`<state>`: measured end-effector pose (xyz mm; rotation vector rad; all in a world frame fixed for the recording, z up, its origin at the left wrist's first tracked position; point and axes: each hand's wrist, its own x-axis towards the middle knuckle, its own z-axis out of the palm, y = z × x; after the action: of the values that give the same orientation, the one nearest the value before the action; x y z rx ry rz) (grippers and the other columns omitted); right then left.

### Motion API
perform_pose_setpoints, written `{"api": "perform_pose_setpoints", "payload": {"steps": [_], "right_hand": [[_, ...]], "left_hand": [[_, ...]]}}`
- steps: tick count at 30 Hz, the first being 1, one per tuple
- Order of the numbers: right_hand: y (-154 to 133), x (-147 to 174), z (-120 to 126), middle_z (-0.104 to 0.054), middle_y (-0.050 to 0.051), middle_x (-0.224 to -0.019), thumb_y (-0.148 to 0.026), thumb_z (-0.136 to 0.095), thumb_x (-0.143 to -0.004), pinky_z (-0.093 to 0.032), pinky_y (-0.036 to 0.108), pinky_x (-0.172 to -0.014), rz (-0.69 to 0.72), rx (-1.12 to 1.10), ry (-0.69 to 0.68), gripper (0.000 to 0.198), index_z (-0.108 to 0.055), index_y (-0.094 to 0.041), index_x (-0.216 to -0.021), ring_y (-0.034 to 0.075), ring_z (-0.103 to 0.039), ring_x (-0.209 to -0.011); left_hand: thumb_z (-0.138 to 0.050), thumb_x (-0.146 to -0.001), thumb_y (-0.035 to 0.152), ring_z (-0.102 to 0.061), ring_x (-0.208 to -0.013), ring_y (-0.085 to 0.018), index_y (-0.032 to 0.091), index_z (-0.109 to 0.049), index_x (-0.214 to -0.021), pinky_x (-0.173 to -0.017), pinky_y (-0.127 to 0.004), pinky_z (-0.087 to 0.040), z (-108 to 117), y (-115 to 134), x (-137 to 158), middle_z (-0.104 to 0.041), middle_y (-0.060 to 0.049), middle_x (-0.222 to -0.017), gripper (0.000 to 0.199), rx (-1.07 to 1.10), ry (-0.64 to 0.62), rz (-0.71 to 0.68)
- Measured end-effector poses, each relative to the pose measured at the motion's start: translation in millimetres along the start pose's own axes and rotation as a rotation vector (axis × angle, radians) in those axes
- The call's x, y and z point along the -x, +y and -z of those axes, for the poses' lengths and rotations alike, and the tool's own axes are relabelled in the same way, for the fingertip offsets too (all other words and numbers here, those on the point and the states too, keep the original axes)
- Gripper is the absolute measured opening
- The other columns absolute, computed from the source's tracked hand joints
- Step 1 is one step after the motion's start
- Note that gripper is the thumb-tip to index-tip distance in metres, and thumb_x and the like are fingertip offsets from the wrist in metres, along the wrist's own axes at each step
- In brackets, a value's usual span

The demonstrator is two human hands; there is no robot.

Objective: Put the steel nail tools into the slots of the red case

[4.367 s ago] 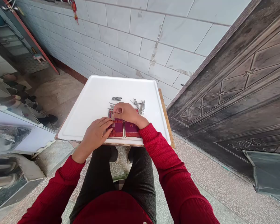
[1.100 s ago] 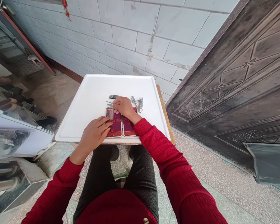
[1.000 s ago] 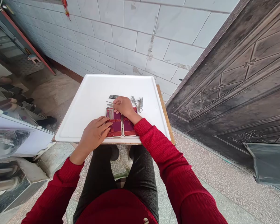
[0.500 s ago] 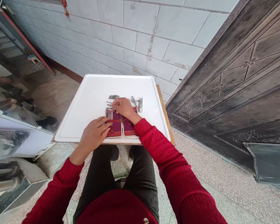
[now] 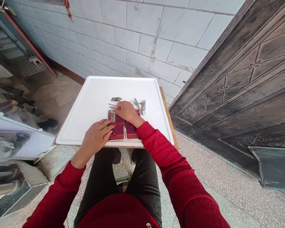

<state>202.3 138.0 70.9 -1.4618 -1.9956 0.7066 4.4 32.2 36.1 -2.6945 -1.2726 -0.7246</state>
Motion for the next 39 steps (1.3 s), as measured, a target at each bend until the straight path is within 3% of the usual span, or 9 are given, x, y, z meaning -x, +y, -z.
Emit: {"api": "perform_pose_setpoints", "payload": {"steps": [21,29,33,39], "right_hand": [[-13.3,8.2,3.7,-0.07,-0.001,-0.07,-0.008,-0.065,-0.08,-0.039,0.025,-0.061,-0.017,0.078,-0.083,0.014,-0.072,-0.017,-0.072,0.013,-0.057,-0.064],[-1.0,1.5,5.0,-0.073,0.0,-0.074,-0.011,-0.062,-0.083,-0.043,0.025,-0.065,-0.03,0.043,0.066,0.015,-0.075,-0.018,-0.077,0.014,-0.062,-0.067],[3.2,-3.0,7.4,-0.075,0.001,-0.08,-0.012,-0.059,-0.086,-0.045,0.027,-0.069,-0.025,0.144,0.105,0.019,-0.077,-0.019,-0.083,0.016,-0.065,-0.073],[-14.0,-17.9,13.6,-0.079,0.009,-0.097,-0.011,-0.057,-0.089,-0.043,0.031,-0.073,0.047,0.493,-0.02,0.023,-0.079,-0.019,-0.088,0.023,-0.067,-0.088]], "left_hand": [[-0.048,-0.107,0.024,-0.061,-0.133,-0.032,0.02,-0.072,-0.127,-0.109,-0.052,-0.053,0.0,1.3,0.8,-0.07,-0.012,-0.138,0.031,0.028,-0.004,0.019],[-0.045,-0.107,0.025,-0.061,-0.132,-0.031,0.02,-0.072,-0.128,-0.108,-0.053,-0.054,1.7,2.0,-0.5,-0.07,-0.012,-0.137,0.034,0.046,-0.006,0.02],[-0.046,-0.107,0.024,-0.061,-0.132,-0.031,0.022,-0.071,-0.128,-0.108,-0.052,-0.053,2.2,2.0,-0.3,-0.07,-0.011,-0.137,0.033,0.052,-0.015,0.021],[-0.046,-0.107,0.024,-0.062,-0.132,-0.03,0.022,-0.072,-0.126,-0.109,-0.051,-0.052,1.7,3.1,0.2,-0.07,-0.01,-0.135,0.032,0.04,0.004,0.029]]}}
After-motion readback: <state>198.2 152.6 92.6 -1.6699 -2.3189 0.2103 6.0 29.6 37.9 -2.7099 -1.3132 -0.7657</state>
